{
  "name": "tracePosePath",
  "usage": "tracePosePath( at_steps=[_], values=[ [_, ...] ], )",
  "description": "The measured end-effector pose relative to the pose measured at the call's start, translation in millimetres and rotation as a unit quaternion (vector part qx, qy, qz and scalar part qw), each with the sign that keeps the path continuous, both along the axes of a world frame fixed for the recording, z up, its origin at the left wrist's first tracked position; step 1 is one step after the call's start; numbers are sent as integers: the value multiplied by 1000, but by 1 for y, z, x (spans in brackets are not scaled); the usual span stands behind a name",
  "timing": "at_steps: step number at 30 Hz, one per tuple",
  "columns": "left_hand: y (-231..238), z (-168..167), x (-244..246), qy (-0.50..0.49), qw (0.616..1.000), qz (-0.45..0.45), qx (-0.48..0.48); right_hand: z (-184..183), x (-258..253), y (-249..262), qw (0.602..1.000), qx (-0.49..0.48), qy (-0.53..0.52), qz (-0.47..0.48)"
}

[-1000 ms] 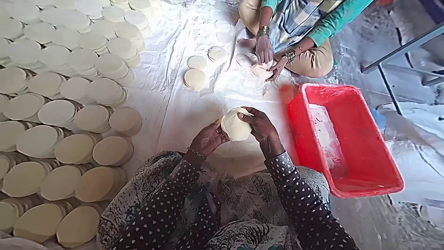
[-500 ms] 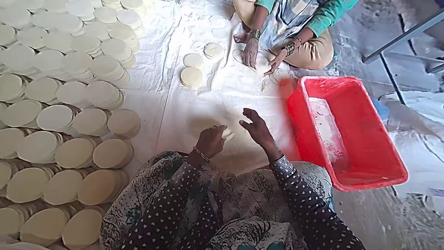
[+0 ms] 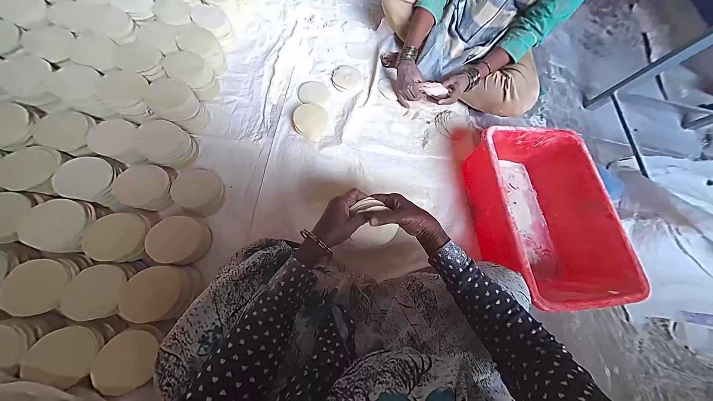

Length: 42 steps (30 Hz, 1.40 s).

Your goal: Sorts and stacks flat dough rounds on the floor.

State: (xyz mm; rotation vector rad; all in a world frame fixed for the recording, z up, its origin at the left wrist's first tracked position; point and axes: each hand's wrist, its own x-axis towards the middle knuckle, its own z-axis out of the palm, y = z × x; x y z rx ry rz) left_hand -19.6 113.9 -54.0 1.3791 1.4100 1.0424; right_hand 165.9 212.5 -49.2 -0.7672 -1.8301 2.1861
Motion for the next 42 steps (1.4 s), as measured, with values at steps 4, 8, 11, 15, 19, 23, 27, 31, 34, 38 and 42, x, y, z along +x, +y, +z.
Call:
tracePosePath(
  at_steps=[4, 8, 11, 15, 19, 23, 27, 31, 34, 38, 42],
  values=[
    [3, -9, 3, 23, 994, 105, 0, -3, -5, -6, 992, 62, -97, -49],
    [-8, -23, -8, -35, 973, 222, -59, 21, -21, -26, 924, 247, -278, -92],
    [10, -18, -18, -186, 901, 346, -185, -7, -9, -36, 897, 366, -158, -191],
    [4, -21, -9, -251, 876, 321, -258, -65, -11, -34, 875, 357, -218, -246],
    [-3, -33, -2, -229, 890, 285, -271, -67, -20, -49, 848, 417, -204, -254],
    [-3, -43, 0, -240, 884, 278, -289, -57, -32, -58, 843, 407, -269, -227],
    [8, -34, -2, -255, 863, 351, -259, -58, -44, -56, 848, 407, -233, -246],
    [-6, -50, -1, -66, 914, 333, -223, -61, -34, -60, 856, 352, -235, -295],
    [-7, -58, 18, -76, 939, 256, -218, -58, -35, -46, 872, 309, -231, -302],
    [-15, -54, 19, -321, 911, 205, -159, -39, -25, -30, 870, 286, -142, -375],
    [14, -52, -1, -395, 841, 329, -169, -57, -20, -33, 879, 306, -117, -346]
  ],
)
